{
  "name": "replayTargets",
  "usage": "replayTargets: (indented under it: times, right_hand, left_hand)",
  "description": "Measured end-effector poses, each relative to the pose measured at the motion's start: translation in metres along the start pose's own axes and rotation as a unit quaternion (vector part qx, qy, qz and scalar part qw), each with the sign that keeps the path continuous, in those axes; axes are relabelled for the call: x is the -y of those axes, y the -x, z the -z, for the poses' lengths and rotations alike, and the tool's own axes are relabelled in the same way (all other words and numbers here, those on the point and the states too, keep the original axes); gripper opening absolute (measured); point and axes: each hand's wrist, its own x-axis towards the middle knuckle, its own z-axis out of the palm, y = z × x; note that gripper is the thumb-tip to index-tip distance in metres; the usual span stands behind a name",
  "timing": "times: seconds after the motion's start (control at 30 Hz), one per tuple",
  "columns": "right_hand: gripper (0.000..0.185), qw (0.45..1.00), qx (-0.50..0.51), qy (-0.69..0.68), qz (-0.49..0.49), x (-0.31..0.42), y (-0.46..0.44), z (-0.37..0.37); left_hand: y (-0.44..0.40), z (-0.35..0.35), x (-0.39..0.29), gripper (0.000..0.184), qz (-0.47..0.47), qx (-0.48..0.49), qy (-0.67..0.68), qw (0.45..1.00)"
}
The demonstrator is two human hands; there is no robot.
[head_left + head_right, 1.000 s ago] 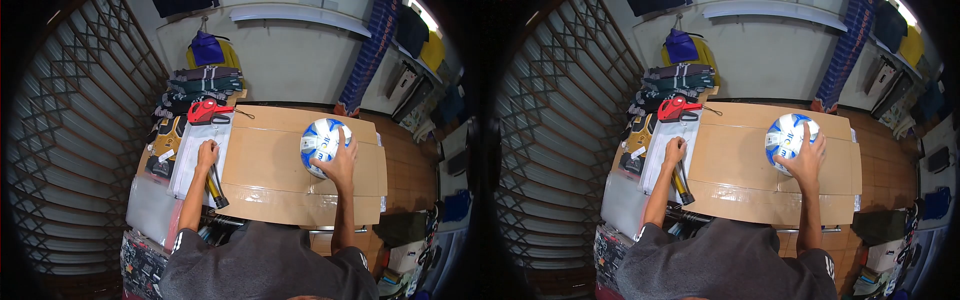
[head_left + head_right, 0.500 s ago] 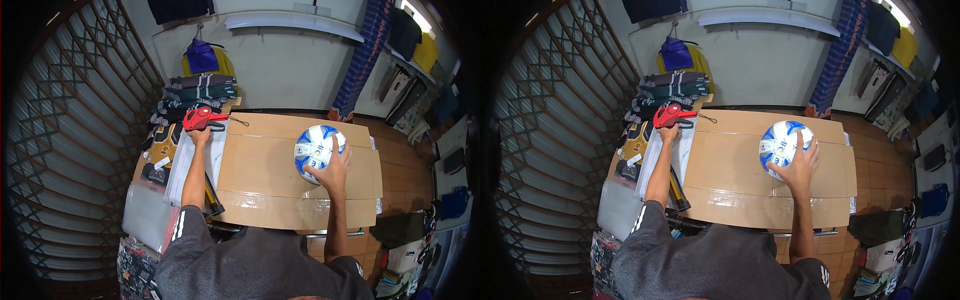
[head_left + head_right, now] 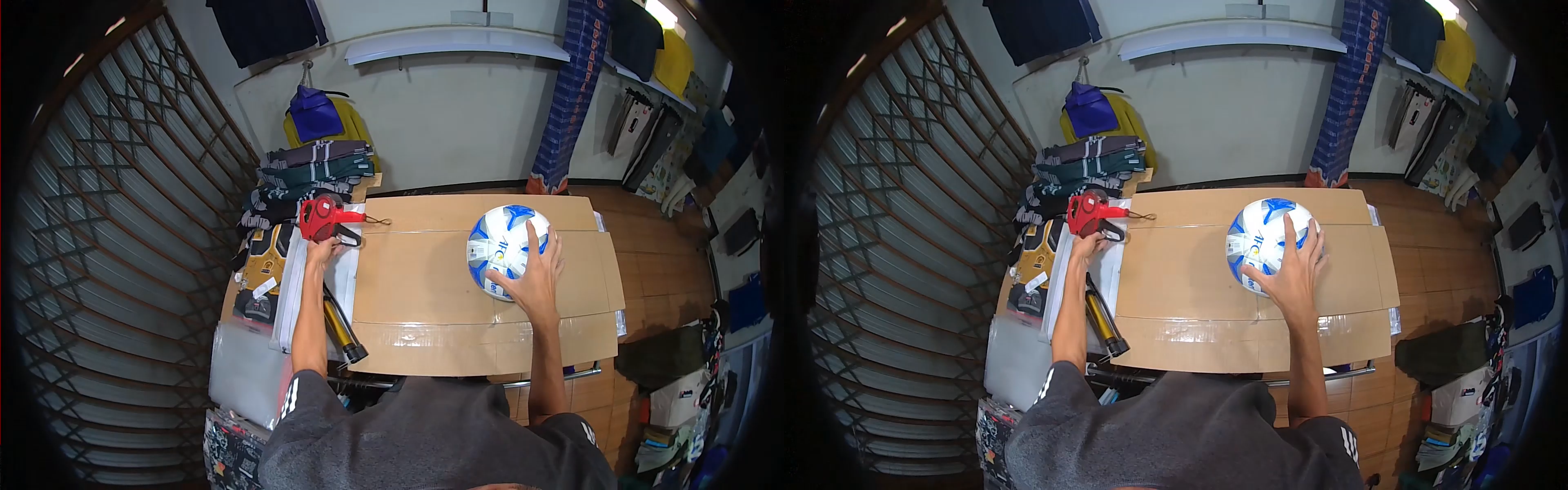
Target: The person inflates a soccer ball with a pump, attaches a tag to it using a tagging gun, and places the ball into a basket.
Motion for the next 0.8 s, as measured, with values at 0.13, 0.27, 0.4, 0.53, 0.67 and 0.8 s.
replayTargets:
  times: [0.13, 0.27, 0.4, 0.53, 0.67, 0.8]
  right_hand:
    - [0.105, 0.996, -0.081, -0.031, 0.028, 0.016, 0.008, 0.009]
    - [0.076, 0.972, -0.079, -0.204, 0.085, 0.043, 0.031, 0.022]
    - [0.069, 0.897, 0.154, -0.413, 0.037, 0.054, 0.049, 0.016]
    - [0.059, 0.812, 0.242, -0.531, 0.006, 0.046, 0.064, 0.018]
    - [0.051, 0.859, 0.277, -0.426, -0.055, 0.004, 0.076, 0.031]
    - [0.042, 0.831, 0.122, -0.542, -0.012, -0.02, 0.108, 0.053]
  left_hand:
    - [0.045, -0.013, 0.005, 0.064, -0.042, 0.01, 0.028, 0.999]
    - [0.128, -0.051, -0.014, 0.086, -0.063, 0.102, 0.06, 0.991]
    - [0.208, -0.103, -0.028, 0.101, -0.123, 0.19, 0.027, 0.974]
    - [0.284, -0.161, -0.029, 0.102, -0.144, 0.245, 0.033, 0.958]
    - [0.334, -0.201, -0.025, 0.098, -0.159, 0.296, 0.031, 0.941]
    - [0.366, -0.234, -0.014, 0.097, -0.136, 0.353, -0.035, 0.925]
